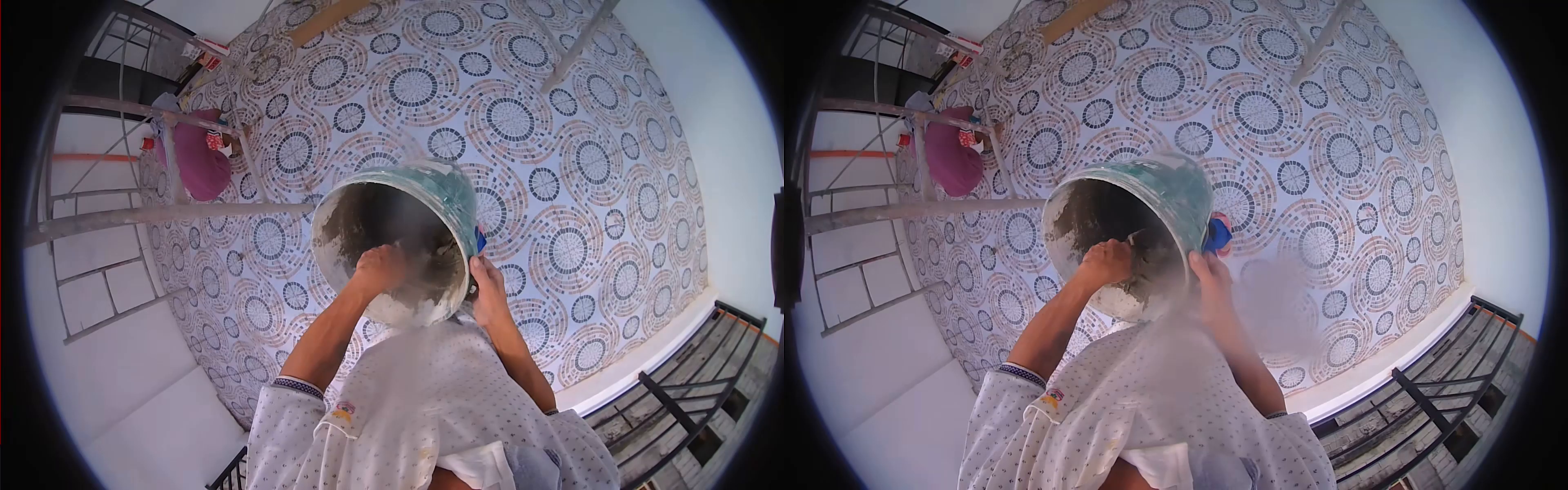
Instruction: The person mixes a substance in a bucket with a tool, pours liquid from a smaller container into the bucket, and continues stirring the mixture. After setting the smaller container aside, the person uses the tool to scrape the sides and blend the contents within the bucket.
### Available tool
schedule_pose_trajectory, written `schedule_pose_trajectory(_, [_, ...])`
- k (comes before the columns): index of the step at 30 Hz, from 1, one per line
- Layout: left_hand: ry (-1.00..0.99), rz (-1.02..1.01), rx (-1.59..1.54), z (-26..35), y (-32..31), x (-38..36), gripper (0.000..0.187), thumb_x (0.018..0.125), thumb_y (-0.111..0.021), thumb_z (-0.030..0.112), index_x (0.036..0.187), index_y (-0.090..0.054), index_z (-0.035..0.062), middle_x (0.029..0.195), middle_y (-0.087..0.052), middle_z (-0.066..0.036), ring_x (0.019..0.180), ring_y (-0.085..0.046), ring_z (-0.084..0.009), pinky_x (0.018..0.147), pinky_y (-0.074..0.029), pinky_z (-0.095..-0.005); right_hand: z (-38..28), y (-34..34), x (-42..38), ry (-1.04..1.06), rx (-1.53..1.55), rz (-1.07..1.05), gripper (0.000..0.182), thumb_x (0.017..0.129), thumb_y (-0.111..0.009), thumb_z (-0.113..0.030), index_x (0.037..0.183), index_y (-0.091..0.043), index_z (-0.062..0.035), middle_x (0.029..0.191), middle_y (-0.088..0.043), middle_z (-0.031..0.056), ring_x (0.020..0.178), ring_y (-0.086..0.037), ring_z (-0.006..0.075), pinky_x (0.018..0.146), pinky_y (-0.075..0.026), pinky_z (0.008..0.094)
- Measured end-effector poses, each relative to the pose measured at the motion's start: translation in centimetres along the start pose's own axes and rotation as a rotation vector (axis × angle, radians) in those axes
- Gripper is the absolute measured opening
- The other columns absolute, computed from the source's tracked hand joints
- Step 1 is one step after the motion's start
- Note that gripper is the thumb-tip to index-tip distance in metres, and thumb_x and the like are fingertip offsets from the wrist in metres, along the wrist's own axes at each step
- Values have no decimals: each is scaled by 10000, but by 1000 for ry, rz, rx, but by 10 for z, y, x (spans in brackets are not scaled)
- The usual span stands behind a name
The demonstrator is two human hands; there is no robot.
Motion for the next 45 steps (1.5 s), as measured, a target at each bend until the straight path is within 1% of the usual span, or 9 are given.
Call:
schedule_pose_trajectory(8, [280, -351, 396, -11, 7, 84, 645, 816, -614, 381, 1340, -514, 18, 1342, -499, -202, 1129, -572, -290, 667, -509, -531, 20, -6, 22, -66, -79, -13, 317, 929, -668, -377, 1014, -640, -72, 920, -647, -32, 812, -572, 39, 725, -467, 225])
schedule_pose_trajectory(11, [102, -161, 280, -19, 6, 110, 654, 838, -616, 350, 1412, -473, 73, 1433, -478, -139, 1239, -530, -325, 822, -510, -553, 23, -7, 21, -123, -146, -16, 312, 922, -677, -379, 977, -637, -75, 900, -646, -29, 803, -565, 37, 725, -454, 212])
schedule_pose_trajectory(17, [-230, -8, 292, -6, 1, 101, 566, 862, -593, 228, 1404, -499, 98, 1472, -452, -122, 1332, -441, -320, 1000, -423, -480, -2, -6, 1, -115, -75, 15, 330, 918, -683, -324, 718, -510, -126, 714, -497, -83, 667, -418, 18, 623, -337, 207])
schedule_pose_trajectory(23, [-42, -297, 112, -64, -86, 97, 529, 859, -592, 115, 1384, -526, 91, 1485, -446, -112, 1388, -387, -292, 1161, -272, -424, -19, -5, -7, -129, -29, -49, 319, 927, -655, -351, 755, -544, -107, 744, -517, -80, 691, -425, 21, 639, -346, 210])
schedule_pose_trajectory(30, [-101, -613, -3, -60, -76, 78, 560, 722, -548, -16, 1281, -562, -36, 1174, -639, -265, 991, -677, -371, 692, -580, -446, 5, 20, 6, -171, -9, -140, 274, 923, -667, -320, 822, -591, -78, 788, -584, -52, 719, -494, 32, 679, -405, 219])
schedule_pose_trajectory(36, [158, -817, -325, -56, -93, 66, 357, 850, -488, 78, 1161, -614, -45, 745, -685, -197, 664, -703, -283, 520, -557, -391, 8, 24, 3, -204, 36, -148, 272, 933, -660, -308, 896, -627, -41, 867, -636, -17, 778, -557, 61, 750, -457, 237])
schedule_pose_trajectory(40, [174, -687, -582, -46, -83, 48, 174, 753, -480, 68, 689, -627, 2, 607, -623, -141, 529, -624, -236, 466, -478, -392, 29, 44, 7, -196, 15, -150, 308, 944, -642, -314, 996, -637, -11, 974, -665, 23, 855, -598, 81, 807, -483, 256])
schedule_pose_trajectory(42, [139, -662, -702, -34, -53, 36, 190, 793, -482, 77, 706, -634, 1, 587, -613, -125, 521, -614, -227, 481, -485, -379, 28, 47, 10, -179, 4, -165, 342, 959, -616, -326, 1063, -626, 0, 1032, -667, 42, 895, -609, 95, 828, -489, 269])
schedule_pose_trajectory(45, [-227, -548, -645, -28, -94, 34, 358, 898, -526, 214, 1206, -556, 34, 604, -630, -44, 583, -646, -191, 593, -516, -290, 21, 45, 4, -171, 35, -193, 411, 990, -552, -356, 1172, -595, 10, 1120, -657, 66, 970, -617, 129, 871, -492, 300])
Point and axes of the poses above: each hand's wrist, its own x-axis towards the middle knuckle, its own y-axis out of the back of the hand, z = x × y, the point moved 1 cm from there along x, towards the middle knuckle
